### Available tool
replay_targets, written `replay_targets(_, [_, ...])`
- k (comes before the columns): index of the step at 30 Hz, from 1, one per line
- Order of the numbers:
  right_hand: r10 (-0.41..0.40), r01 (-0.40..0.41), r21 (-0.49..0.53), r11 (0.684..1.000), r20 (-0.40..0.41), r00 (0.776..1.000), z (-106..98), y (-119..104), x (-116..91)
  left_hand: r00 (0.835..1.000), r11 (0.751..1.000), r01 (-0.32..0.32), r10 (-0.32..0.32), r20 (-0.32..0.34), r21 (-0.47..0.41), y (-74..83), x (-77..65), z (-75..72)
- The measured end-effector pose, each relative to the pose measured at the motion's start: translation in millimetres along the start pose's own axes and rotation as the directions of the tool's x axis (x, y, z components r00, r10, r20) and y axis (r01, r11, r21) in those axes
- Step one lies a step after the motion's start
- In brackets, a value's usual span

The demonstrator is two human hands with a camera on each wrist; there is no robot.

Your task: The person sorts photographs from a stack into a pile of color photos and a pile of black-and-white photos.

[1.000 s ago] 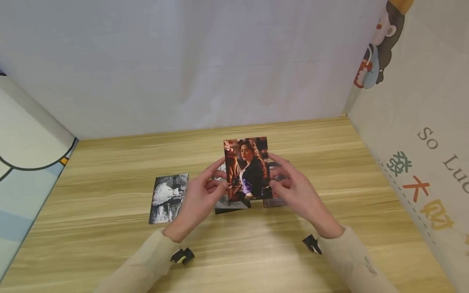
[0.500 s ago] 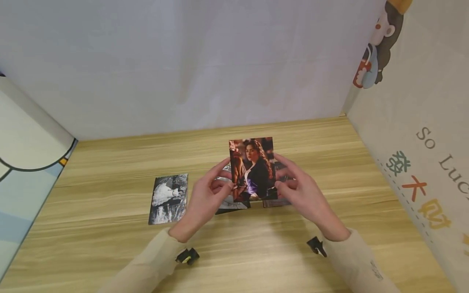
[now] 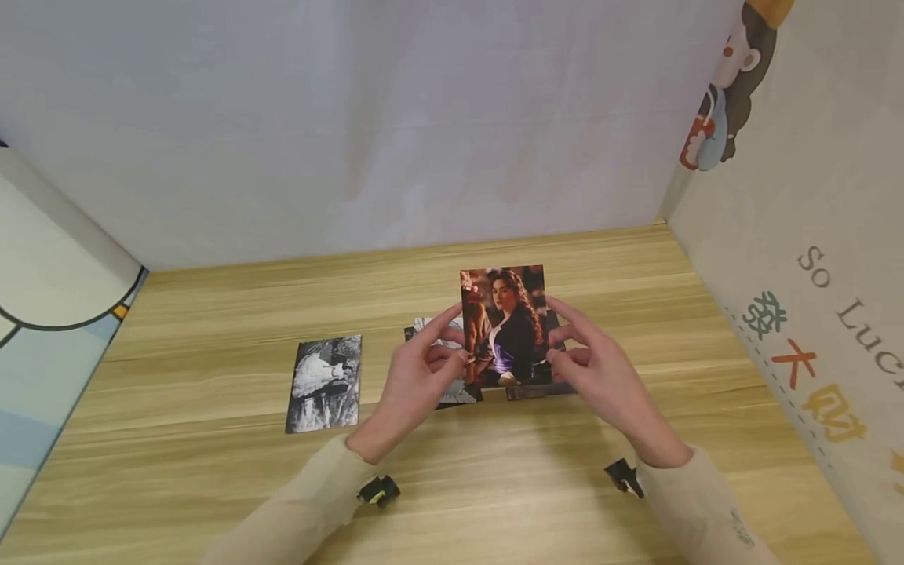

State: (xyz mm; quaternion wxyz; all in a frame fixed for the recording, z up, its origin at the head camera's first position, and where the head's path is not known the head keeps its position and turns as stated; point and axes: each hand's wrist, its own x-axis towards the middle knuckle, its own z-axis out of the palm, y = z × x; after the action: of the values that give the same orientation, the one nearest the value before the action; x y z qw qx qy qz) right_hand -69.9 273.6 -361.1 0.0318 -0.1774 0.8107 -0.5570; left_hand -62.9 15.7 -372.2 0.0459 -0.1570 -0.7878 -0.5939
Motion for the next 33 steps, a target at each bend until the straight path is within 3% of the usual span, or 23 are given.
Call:
replay_targets(9, [0.001, -0.001, -0.014, 1.000, -0.029, 1.000, -7.6, 5.1, -2.0, 0.999, 0.999, -0.034, 0.034, -0.006, 0.008, -0.9, 5.4, 11.1])
replay_targets(17, [0.012, -0.012, -0.016, 1.000, -0.028, 1.000, -13.8, 10.5, -2.7, 1.000, 1.000, 0.027, -0.027, 0.008, 0.003, -0.8, 9.4, 19.3])
replay_targets(33, [0.099, -0.100, -0.047, 0.994, -0.039, 0.994, -20.9, 18.0, 0.0, 0.996, 0.994, 0.087, -0.088, 0.013, 0.063, -9.1, 16.5, 29.5])
